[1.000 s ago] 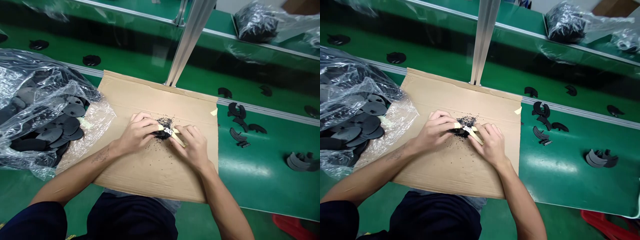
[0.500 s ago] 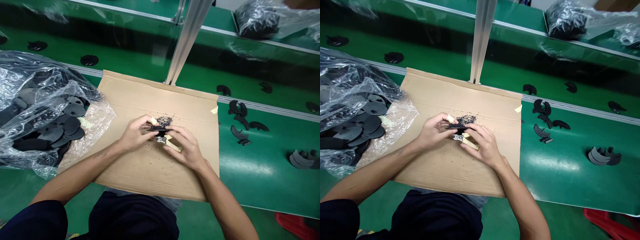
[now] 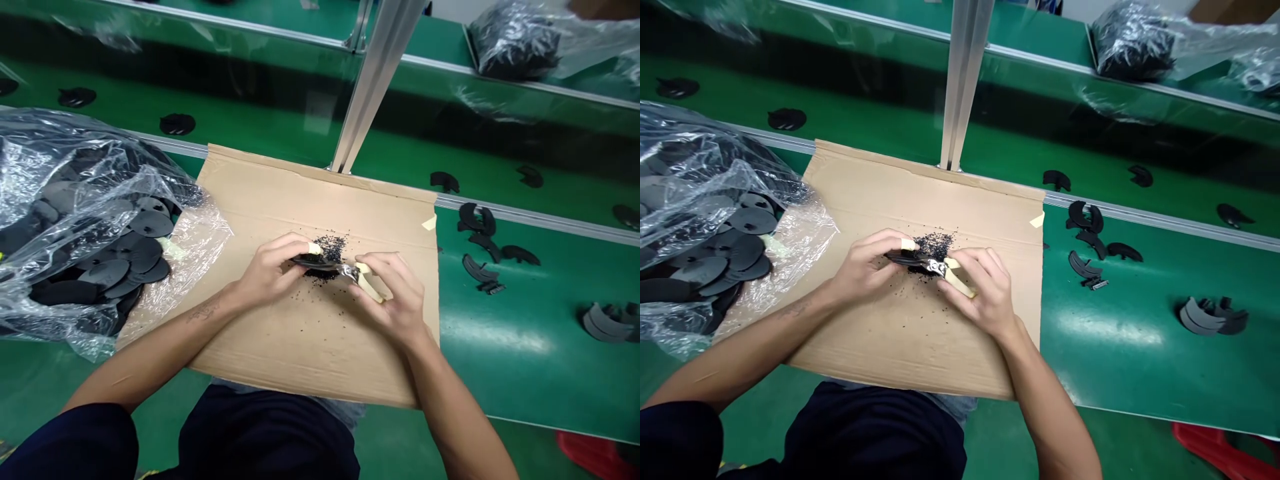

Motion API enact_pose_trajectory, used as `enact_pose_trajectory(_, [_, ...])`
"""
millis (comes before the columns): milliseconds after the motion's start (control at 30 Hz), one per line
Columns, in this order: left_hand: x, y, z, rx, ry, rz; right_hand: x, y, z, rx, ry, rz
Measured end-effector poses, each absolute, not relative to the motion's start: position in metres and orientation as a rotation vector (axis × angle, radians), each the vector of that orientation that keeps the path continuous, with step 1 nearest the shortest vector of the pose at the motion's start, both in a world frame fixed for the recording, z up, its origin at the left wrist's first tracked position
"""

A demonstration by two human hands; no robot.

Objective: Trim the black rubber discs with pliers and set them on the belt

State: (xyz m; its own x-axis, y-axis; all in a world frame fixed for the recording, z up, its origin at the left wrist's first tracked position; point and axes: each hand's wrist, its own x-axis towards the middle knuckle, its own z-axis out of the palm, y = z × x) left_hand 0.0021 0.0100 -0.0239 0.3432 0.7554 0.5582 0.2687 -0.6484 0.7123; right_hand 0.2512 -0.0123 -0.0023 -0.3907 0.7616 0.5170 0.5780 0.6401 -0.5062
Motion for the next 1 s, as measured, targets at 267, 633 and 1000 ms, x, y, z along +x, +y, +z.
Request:
enact_pose_trajectory(267, [0.004, 0.009, -0.026, 2.103, 0.750, 1.292, 0.261, 0.000, -0.007, -1.014, -2.270, 0.231])
enact_pose_trajectory(633, [0.006, 0.009, -0.030, 2.100, 0.681, 1.362, 0.257, -0.003, -0.007, -0.991, -2.340, 0.114])
enact_pose_trajectory(1000, [0.010, 0.006, -0.036, 2.019, 0.635, 1.398, 0.255, -0.013, -0.001, -1.056, -2.406, -0.181])
